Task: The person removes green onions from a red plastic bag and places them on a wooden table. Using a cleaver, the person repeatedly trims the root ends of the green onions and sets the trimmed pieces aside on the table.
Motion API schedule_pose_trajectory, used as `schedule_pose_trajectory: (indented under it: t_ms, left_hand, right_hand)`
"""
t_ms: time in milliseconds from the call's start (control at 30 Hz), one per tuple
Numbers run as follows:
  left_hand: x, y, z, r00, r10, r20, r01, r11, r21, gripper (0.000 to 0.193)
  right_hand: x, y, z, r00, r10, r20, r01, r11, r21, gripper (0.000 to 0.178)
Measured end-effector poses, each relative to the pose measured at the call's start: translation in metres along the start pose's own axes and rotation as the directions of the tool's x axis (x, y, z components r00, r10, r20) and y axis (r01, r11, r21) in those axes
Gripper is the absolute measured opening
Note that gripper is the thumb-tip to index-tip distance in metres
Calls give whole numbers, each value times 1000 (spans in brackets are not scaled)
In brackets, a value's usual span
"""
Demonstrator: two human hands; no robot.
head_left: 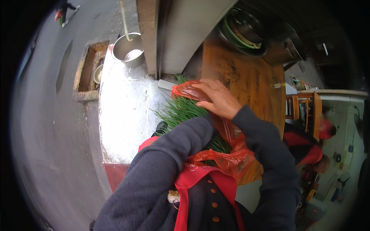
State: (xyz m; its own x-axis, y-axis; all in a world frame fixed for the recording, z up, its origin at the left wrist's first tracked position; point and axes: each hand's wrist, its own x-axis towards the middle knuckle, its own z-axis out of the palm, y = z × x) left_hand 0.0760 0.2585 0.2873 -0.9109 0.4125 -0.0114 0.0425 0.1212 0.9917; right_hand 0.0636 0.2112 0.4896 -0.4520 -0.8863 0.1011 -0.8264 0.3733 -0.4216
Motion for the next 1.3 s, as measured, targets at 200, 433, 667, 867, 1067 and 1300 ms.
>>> schedule_pose_trajectory:
  t_ms: [200,433,667,867,1067,1300]
  left_hand:
    - [1,7,12,1000,2,-25,-9,958,-287,24]
    - [6,5,16,999,-10,-41,-14,840,-542,24]
    - [-3,5,24,1000,-9,-24,-17,501,-865,24]
    - [-25,0,29,998,55,-34,-22,-206,-978,24]
    - [-27,2,49,979,87,-182,-70,-699,-711,24]
    - [22,-16,6,977,2,-214,-173,599,-782,27]
  right_hand:
    - [68,49,46,910,136,391,-112,990,-84,27]
    - [100,69,71,949,151,277,-218,948,231,23]
    - [99,69,76,852,67,520,-116,991,62,30]
    - [100,114,125,911,260,319,-330,925,188,27]
    - [69,199,95,507,767,393,-729,138,671,27]
    - [68,192,70,570,609,552,-735,78,673,34]
